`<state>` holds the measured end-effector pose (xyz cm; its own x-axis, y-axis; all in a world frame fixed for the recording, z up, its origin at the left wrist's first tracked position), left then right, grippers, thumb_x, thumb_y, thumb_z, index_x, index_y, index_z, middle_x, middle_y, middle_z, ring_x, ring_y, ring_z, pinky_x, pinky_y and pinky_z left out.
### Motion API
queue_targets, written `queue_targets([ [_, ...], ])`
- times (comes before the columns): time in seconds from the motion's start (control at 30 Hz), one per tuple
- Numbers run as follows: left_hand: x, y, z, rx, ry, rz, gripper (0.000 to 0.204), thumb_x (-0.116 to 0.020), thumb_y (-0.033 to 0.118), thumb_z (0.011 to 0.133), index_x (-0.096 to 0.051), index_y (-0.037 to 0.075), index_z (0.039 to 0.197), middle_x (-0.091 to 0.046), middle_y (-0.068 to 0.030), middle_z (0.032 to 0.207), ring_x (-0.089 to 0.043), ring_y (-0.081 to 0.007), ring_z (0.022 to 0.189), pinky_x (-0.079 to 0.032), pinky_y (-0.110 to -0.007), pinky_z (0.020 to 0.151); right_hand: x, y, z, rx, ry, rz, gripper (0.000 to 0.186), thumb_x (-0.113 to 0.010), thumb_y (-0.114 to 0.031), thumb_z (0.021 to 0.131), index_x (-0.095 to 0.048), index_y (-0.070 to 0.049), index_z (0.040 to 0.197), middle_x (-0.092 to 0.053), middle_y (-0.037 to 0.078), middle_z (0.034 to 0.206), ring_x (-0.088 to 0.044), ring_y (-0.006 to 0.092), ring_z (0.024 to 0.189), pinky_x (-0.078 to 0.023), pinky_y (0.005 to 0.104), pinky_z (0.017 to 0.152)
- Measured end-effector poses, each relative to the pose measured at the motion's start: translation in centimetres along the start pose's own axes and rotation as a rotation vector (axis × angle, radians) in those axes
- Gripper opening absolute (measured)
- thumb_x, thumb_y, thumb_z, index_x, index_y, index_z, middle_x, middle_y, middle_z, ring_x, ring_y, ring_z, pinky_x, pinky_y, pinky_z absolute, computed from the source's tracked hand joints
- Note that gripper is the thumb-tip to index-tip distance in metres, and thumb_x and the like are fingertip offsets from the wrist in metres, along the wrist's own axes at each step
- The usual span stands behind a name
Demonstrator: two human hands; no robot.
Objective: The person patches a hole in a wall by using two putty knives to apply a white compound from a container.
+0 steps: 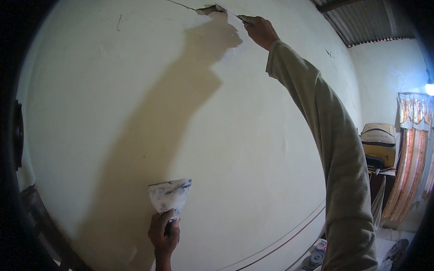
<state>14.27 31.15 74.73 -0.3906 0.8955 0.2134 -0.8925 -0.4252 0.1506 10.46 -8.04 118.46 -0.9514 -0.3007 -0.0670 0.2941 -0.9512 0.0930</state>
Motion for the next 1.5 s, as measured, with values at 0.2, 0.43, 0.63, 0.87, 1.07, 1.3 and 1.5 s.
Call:
queue_targets([
  [0.2, 0.1, 0.4, 0.3, -0.088, 0.093, -0.003, 0.030, -0.070, 0.010, 0.078, -0.070, 0.007, 0.108, -0.066, -0.0162, 0.095, -0.067, -0.0309, 0.078, -0.055, -0.039, 0.068, -1.3, 1.8, -0.2, 0.027, -0.028, -0.126, 0.040, -0.051, -0.014, 0.091, -0.062, -0.016, 0.129, -0.067, 0.021, 0.101, -0.064, 0.0364, 0.098, -0.050, 0.0438, 0.085],
  [0.43, -0.2, 0.1, -0.4, -0.071, 0.097, 0.012, 0.032, -0.071, 0.003, 0.077, -0.067, 0.003, 0.108, -0.066, -0.0162, 0.098, -0.065, -0.0254, 0.081, -0.054, -0.033, 0.068, -1.3, 3.7, 0.4, 0.071, -0.008, -0.330, 0.031, -0.053, -0.010, 0.095, -0.062, -0.008, 0.124, -0.062, 0.017, 0.097, -0.063, 0.0338, 0.092, -0.047, 0.0426, 0.079],
  [0.63, 0.0, -0.7, -0.4, -0.067, 0.087, -0.007, 0.033, -0.070, 0.001, 0.077, -0.067, 0.003, 0.110, -0.065, -0.0163, 0.099, -0.065, -0.0244, 0.081, -0.054, -0.032, 0.067, 0.1, 2.4, 0.2, 0.165, -0.057, -0.553, 0.034, -0.050, -0.012, 0.097, -0.060, -0.019, 0.128, -0.060, 0.015, 0.101, -0.063, 0.0331, 0.098, -0.050, 0.0455, 0.083],
  [0.87, -0.2, -0.6, -0.5, -0.089, 0.071, -0.011, 0.036, -0.071, 0.001, 0.076, -0.066, 0.005, 0.111, -0.064, -0.0155, 0.097, -0.064, -0.0253, 0.079, -0.053, -0.032, 0.065, 5.4, 3.6, 2.3, 0.134, -0.052, -0.780, 0.035, -0.049, -0.012, 0.097, -0.061, -0.023, 0.128, -0.059, 0.013, 0.097, -0.063, 0.0301, 0.090, -0.051, 0.0449, 0.078],
  [1.07, 0.1, 0.1, 0.0, -0.125, 0.065, 0.047, 0.036, -0.072, 0.002, 0.076, -0.067, 0.008, 0.112, -0.064, -0.0143, 0.095, -0.064, -0.0278, 0.079, -0.053, -0.035, 0.064, 5.0, -2.9, 2.4, 0.191, -0.048, -0.714, 0.036, -0.055, -0.015, 0.094, -0.064, -0.024, 0.128, -0.059, 0.018, 0.104, -0.061, 0.0299, 0.093, -0.050, 0.0428, 0.074],
  [1.3, 0.0, 0.0, -0.3, -0.127, 0.061, 0.043, 0.035, -0.072, 0.005, 0.078, -0.067, 0.007, 0.113, -0.064, -0.0147, 0.096, -0.065, -0.0280, 0.080, -0.053, -0.035, 0.066, 4.1, -4.4, 2.6, 0.212, -0.116, -0.966, 0.040, -0.052, -0.008, 0.090, -0.065, -0.023, 0.124, -0.060, 0.016, 0.104, -0.064, 0.0303, 0.084, -0.052, 0.0422, 0.068],
  [1.5, 0.1, -0.1, -0.1, -0.122, 0.105, 0.008, 0.037, -0.075, 0.007, 0.075, -0.070, 0.009, 0.112, -0.065, -0.0146, 0.095, -0.068, -0.0273, 0.071, -0.055, -0.036, 0.058, 4.0, -3.6, 2.6, 0.235, -0.130, -1.123, 0.042, -0.052, -0.005, 0.087, -0.066, -0.020, 0.124, -0.061, 0.018, 0.103, -0.064, 0.0294, 0.085, -0.054, 0.0402, 0.069],
])
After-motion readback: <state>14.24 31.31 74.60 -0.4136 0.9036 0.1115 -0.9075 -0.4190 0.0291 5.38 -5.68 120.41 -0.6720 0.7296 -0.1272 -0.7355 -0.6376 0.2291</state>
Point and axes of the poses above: each hand's wrist, its own z-axis towards the middle knuckle, its own x-axis out of the back of the hand, y = z × x, the point moved 4 cm from there along z, towards the middle knuckle
